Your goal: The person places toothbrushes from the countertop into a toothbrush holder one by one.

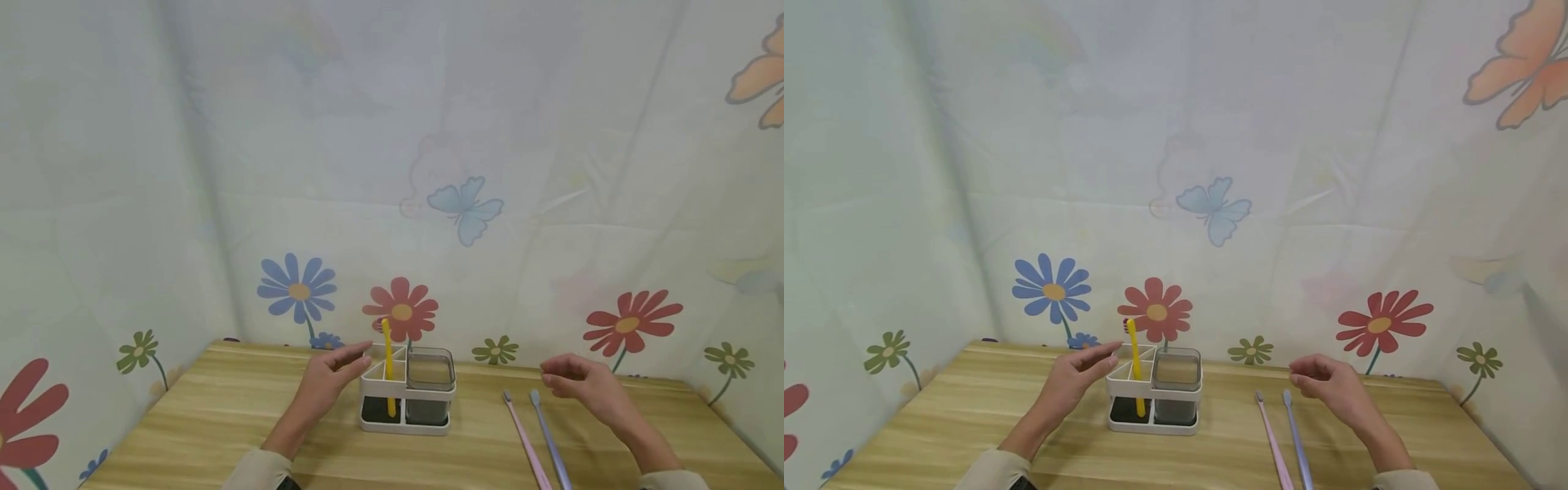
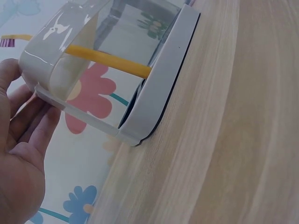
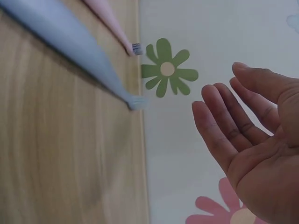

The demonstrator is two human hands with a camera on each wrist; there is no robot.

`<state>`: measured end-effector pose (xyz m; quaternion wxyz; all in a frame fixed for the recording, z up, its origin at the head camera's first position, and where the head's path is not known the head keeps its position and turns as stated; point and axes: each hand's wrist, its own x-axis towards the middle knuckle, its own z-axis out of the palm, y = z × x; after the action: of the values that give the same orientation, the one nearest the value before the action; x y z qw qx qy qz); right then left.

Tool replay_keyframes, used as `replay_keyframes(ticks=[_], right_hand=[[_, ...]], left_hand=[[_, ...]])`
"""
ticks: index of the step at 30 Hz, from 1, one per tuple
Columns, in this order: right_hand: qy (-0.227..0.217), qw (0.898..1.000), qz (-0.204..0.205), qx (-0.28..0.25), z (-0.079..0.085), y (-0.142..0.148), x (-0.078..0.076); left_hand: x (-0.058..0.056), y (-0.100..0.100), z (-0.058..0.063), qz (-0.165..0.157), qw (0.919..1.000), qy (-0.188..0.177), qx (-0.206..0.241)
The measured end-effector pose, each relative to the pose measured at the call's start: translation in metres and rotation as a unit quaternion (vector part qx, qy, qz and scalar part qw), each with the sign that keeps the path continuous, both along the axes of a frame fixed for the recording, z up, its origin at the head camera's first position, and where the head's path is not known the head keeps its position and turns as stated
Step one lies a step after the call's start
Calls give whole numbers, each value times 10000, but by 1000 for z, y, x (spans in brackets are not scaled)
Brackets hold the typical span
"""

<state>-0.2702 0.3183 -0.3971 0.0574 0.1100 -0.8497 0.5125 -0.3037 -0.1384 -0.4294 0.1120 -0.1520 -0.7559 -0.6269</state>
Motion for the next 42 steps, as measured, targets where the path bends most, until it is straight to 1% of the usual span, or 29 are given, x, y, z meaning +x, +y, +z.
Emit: replay_keyframes(ticks=[8, 11, 14, 17, 21, 24, 27, 35, 38, 42], right_hand=[[-284, 9993, 199, 126, -13, 8, -5], [-336, 9985, 385, 181, -17, 12, -7], [-333, 9971, 643, 228, -21, 15, -8], [-274, 9958, 809, 323, -24, 18, -10], [-237, 9945, 831, 587, -26, 20, -9], [-348, 9925, 880, 774, -27, 22, -9], [-440, 9898, 1020, 889, -28, 25, -9], [-378, 9840, 1408, 1024, -35, 27, -8], [-367, 9832, 1417, 1092, -37, 27, -9], [-457, 9830, 1402, 1095, -39, 26, -9]], left_hand=[[1, 0, 0, -30, 10000, -49, 5], [1, -1, 0, -39, 10000, -76, 19], [1, -1, 1, -50, 10000, -83, 19], [1, -2, 1, -60, 9999, -86, 10], [2, -1, 1, -50, 9999, -96, 7], [2, -1, 1, -40, 10000, -88, -8], [1, -1, 1, -44, 10000, -77, -24], [0, -2, 2, -72, 9999, -11, -99], [1, -2, 2, -77, 9999, -16, -106], [1, -3, 2, -76, 9999, -29, -86]])
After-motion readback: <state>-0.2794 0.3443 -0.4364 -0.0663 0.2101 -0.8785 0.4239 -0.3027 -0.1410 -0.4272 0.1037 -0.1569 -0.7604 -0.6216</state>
